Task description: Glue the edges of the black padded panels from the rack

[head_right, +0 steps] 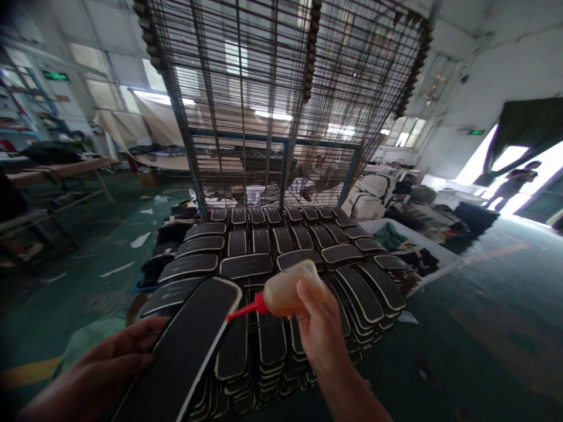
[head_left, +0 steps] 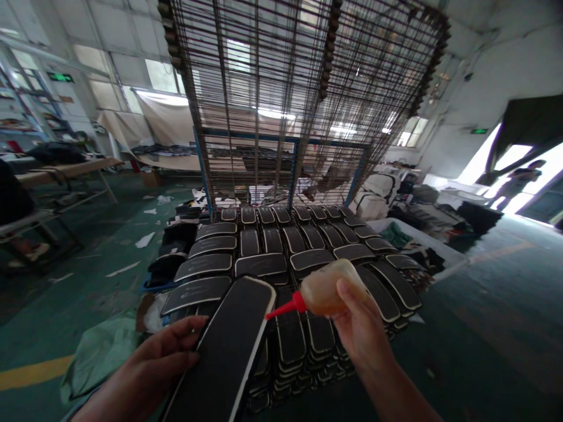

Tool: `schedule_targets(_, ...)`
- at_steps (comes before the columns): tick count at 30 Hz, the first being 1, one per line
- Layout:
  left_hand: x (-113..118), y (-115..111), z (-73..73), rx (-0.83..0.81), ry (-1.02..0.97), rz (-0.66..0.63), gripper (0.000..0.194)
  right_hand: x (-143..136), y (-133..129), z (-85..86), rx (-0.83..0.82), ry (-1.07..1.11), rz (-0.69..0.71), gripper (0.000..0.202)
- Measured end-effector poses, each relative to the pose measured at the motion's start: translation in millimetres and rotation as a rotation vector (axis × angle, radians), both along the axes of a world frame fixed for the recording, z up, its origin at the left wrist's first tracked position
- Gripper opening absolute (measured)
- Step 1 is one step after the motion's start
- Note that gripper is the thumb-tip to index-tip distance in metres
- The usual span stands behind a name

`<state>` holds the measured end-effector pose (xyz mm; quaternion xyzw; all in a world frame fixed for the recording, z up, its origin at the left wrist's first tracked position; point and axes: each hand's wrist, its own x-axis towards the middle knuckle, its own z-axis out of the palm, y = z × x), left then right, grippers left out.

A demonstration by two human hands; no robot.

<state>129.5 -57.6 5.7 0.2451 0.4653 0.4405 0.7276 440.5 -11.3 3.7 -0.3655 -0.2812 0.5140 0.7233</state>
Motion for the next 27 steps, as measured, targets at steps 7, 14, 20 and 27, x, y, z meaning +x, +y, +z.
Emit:
schedule_targets(7,5,0,6.2,0.012,0.043,0.05,0.041,-9,-15,-9.9,0.006,-0.009,0.075,0.038)
schedule_targets(14,4,2,10.0,0.023,0.046,0.098,0.038,-11,-31,-25.5,0.086,-0.051,0.282,0.036)
schedule_targets(20,-3,7,5.5,0.014,0.023,0.108,0.038,-19,-42,-27.1,0.12,-0.073,0.377,0.04)
schedule_targets(27,-3,10,12.6,-0.055,0.03,0.242,0.036,-28,-54,-28.9,0.105,-0.128,0.405,0.047)
